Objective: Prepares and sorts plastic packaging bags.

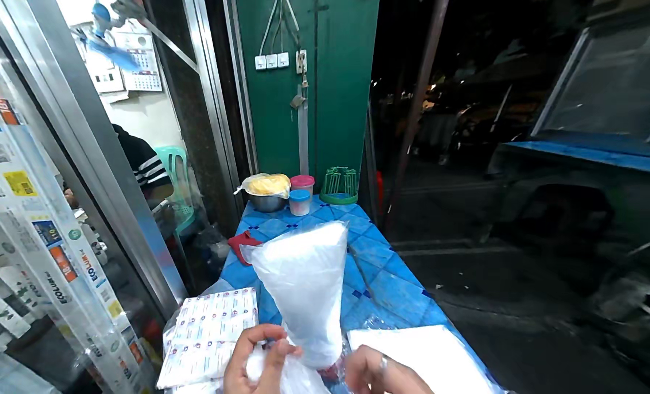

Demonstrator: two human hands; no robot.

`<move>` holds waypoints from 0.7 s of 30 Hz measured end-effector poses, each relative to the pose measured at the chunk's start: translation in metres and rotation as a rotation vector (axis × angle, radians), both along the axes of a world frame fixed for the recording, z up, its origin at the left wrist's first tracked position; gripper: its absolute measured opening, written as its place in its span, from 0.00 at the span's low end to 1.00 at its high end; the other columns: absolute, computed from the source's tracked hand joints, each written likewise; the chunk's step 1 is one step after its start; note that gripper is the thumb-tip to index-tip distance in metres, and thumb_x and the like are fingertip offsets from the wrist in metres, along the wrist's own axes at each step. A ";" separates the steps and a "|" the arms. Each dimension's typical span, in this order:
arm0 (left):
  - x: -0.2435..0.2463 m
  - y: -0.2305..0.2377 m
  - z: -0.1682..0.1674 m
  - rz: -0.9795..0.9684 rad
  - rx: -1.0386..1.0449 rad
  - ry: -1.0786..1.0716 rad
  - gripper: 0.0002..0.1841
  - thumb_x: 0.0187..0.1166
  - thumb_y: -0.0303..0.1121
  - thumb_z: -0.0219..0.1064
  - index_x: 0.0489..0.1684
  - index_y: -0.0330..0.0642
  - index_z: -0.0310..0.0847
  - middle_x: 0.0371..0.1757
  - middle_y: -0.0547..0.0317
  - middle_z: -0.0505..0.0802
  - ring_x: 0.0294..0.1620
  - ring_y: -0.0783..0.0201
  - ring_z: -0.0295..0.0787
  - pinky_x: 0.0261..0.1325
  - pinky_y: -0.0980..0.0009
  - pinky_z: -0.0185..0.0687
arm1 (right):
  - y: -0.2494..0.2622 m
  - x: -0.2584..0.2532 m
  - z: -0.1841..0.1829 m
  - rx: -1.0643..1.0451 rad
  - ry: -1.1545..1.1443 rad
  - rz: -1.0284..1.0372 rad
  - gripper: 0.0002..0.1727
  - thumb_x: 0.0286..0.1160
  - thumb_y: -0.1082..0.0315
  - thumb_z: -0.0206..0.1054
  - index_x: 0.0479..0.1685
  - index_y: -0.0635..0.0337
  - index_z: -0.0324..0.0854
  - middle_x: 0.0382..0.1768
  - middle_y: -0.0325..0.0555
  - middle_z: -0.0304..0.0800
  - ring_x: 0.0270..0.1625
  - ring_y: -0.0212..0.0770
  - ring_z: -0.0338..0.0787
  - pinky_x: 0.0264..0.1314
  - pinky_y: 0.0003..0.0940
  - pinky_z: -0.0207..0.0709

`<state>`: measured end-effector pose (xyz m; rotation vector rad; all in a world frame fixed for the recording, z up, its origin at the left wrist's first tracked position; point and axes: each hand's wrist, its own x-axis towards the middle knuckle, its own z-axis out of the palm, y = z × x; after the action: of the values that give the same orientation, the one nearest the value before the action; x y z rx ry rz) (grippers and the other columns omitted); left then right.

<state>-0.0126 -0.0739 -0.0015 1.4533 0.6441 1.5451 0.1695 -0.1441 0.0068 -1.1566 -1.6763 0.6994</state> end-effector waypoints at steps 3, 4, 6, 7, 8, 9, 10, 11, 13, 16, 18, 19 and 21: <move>0.009 -0.011 0.003 -0.092 0.041 -0.006 0.07 0.82 0.26 0.66 0.50 0.47 0.83 0.49 0.77 0.94 0.45 0.78 0.94 0.52 0.74 0.94 | 0.007 -0.017 0.001 0.003 0.111 -0.103 0.28 0.68 0.58 0.79 0.54 0.76 0.79 0.40 0.53 0.88 0.35 0.34 0.85 0.38 0.29 0.80; 0.011 -0.012 0.002 -0.099 0.063 -0.004 0.06 0.82 0.27 0.67 0.50 0.49 0.84 0.50 0.77 0.94 0.46 0.79 0.93 0.53 0.75 0.93 | 0.009 -0.021 -0.001 0.020 0.158 -0.110 0.21 0.70 0.64 0.77 0.49 0.75 0.80 0.37 0.50 0.89 0.33 0.30 0.85 0.37 0.26 0.79; 0.010 -0.010 0.002 -0.075 0.121 0.029 0.05 0.82 0.31 0.68 0.50 0.51 0.85 0.50 0.79 0.93 0.50 0.82 0.92 0.56 0.79 0.90 | 0.011 -0.022 -0.004 0.083 0.253 -0.116 0.08 0.73 0.73 0.72 0.40 0.71 0.82 0.30 0.39 0.87 0.29 0.20 0.81 0.35 0.18 0.77; 0.007 -0.008 0.001 -0.053 0.151 0.063 0.05 0.81 0.33 0.69 0.50 0.51 0.86 0.50 0.80 0.93 0.52 0.85 0.88 0.58 0.82 0.86 | 0.012 -0.018 -0.004 0.113 0.286 -0.126 0.05 0.74 0.75 0.70 0.40 0.69 0.82 0.30 0.34 0.87 0.30 0.17 0.82 0.36 0.16 0.77; 0.002 -0.005 -0.001 -0.043 0.180 0.096 0.06 0.80 0.36 0.70 0.50 0.52 0.86 0.50 0.82 0.93 0.53 0.87 0.86 0.59 0.84 0.83 | 0.012 -0.012 -0.003 0.136 0.310 -0.146 0.03 0.75 0.76 0.69 0.41 0.67 0.82 0.31 0.31 0.88 0.32 0.16 0.83 0.38 0.16 0.79; -0.002 -0.003 -0.002 -0.049 0.203 0.125 0.07 0.79 0.38 0.71 0.50 0.54 0.87 0.50 0.83 0.92 0.54 0.88 0.85 0.59 0.86 0.82 | 0.011 -0.007 0.000 0.139 0.325 -0.167 0.03 0.75 0.77 0.68 0.42 0.66 0.83 0.34 0.29 0.89 0.34 0.16 0.85 0.40 0.17 0.82; -0.007 -0.001 -0.003 -0.065 0.219 0.145 0.08 0.78 0.38 0.72 0.51 0.55 0.87 0.51 0.84 0.93 0.54 0.89 0.85 0.59 0.86 0.82 | 0.011 -0.002 0.002 0.131 0.331 -0.186 0.04 0.75 0.79 0.67 0.43 0.65 0.83 0.35 0.28 0.90 0.35 0.17 0.87 0.41 0.18 0.84; -0.011 0.000 -0.004 -0.084 0.230 0.162 0.08 0.78 0.37 0.73 0.50 0.56 0.88 0.51 0.85 0.93 0.54 0.89 0.86 0.59 0.86 0.83 | 0.010 0.002 0.005 0.121 0.334 -0.204 0.05 0.75 0.80 0.66 0.44 0.64 0.84 0.36 0.27 0.90 0.36 0.17 0.88 0.42 0.19 0.85; -0.016 0.000 -0.002 -0.116 0.231 0.187 0.08 0.77 0.33 0.73 0.50 0.54 0.89 0.51 0.82 0.95 0.54 0.87 0.88 0.60 0.84 0.84 | 0.009 0.008 0.007 0.121 0.355 -0.227 0.08 0.74 0.81 0.65 0.46 0.63 0.85 0.38 0.25 0.92 0.36 0.18 0.89 0.42 0.19 0.86; -0.018 -0.003 0.003 -0.090 0.186 0.212 0.05 0.76 0.29 0.73 0.45 0.47 0.91 0.47 0.78 0.96 0.50 0.87 0.89 0.58 0.83 0.86 | 0.010 0.013 0.009 0.166 0.366 -0.253 0.09 0.71 0.80 0.69 0.44 0.57 0.85 0.35 0.21 0.92 0.33 0.16 0.88 0.38 0.17 0.85; -0.016 -0.005 0.005 -0.053 0.148 0.201 0.04 0.75 0.27 0.73 0.42 0.43 0.91 0.44 0.77 0.96 0.47 0.87 0.89 0.55 0.83 0.86 | 0.012 0.015 0.008 0.204 0.380 -0.224 0.07 0.74 0.74 0.71 0.40 0.48 0.85 0.34 0.15 0.89 0.34 0.13 0.85 0.38 0.14 0.82; -0.015 -0.005 0.005 -0.051 0.136 0.191 0.03 0.76 0.27 0.73 0.41 0.43 0.91 0.43 0.78 0.96 0.46 0.88 0.89 0.54 0.84 0.86 | 0.014 0.016 0.006 0.224 0.401 -0.175 0.06 0.77 0.70 0.71 0.38 0.44 0.86 0.35 0.14 0.89 0.37 0.12 0.85 0.41 0.13 0.81; -0.013 -0.005 0.004 -0.088 0.127 0.176 0.03 0.79 0.30 0.70 0.42 0.43 0.91 0.42 0.79 0.95 0.46 0.89 0.88 0.53 0.85 0.86 | 0.018 0.018 0.002 0.236 0.501 0.041 0.06 0.84 0.58 0.65 0.41 0.35 0.88 0.43 0.14 0.90 0.49 0.15 0.87 0.54 0.16 0.82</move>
<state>-0.0257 -0.0791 0.0021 1.7052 0.5847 1.4223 0.1876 -0.1261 0.0091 -0.7085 -1.3148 0.7233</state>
